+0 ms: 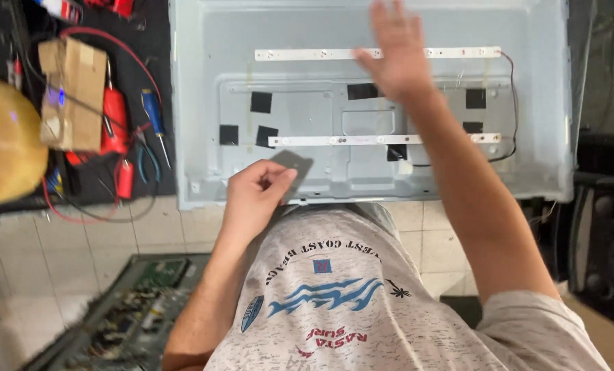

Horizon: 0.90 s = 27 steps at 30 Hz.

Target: The person secures a white LED strip to the back of a television panel using clear packing tape. They then move to the front of the TV and connect a wire to the internal circuitry.

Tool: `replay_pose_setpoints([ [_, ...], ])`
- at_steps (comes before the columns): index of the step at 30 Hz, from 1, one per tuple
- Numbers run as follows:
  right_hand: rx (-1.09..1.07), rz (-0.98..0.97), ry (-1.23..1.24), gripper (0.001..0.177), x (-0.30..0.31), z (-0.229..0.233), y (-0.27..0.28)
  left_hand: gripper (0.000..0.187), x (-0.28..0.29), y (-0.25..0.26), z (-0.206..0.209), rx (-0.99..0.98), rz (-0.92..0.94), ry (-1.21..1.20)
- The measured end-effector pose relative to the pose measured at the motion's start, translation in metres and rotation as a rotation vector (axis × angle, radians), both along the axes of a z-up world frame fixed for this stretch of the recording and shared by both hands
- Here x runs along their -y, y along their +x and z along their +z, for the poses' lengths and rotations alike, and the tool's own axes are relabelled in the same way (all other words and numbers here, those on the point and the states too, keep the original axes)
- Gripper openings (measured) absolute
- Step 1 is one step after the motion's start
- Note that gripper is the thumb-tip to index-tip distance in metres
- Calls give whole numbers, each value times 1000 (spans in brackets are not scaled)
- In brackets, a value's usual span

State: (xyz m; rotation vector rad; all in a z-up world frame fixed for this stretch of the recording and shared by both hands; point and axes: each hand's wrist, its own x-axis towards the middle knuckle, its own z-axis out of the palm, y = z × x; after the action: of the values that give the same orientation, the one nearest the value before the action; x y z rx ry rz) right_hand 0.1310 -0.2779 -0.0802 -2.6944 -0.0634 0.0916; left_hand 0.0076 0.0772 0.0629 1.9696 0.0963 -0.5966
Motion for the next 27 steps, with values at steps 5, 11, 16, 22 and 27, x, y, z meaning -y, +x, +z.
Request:
replay_pose_setpoints([
  [5,166,-321,45,50,28,82,-110,19,-68,35,-1,203,-135,134],
  [11,314,-590,-74,61,22,64,-267,64,-84,71,-29,479,-667,313],
  [16,483,-776,-178,33,-8,23,-349,68,-31,72,-28,702,-945,322],
  [22,546,-882,-2,26,-38,55,-328,85,9,63,-31,485,-1204,459],
  [27,551,-803,86,18,10,59,-301,63,5,43,-62,632,-915,283],
])
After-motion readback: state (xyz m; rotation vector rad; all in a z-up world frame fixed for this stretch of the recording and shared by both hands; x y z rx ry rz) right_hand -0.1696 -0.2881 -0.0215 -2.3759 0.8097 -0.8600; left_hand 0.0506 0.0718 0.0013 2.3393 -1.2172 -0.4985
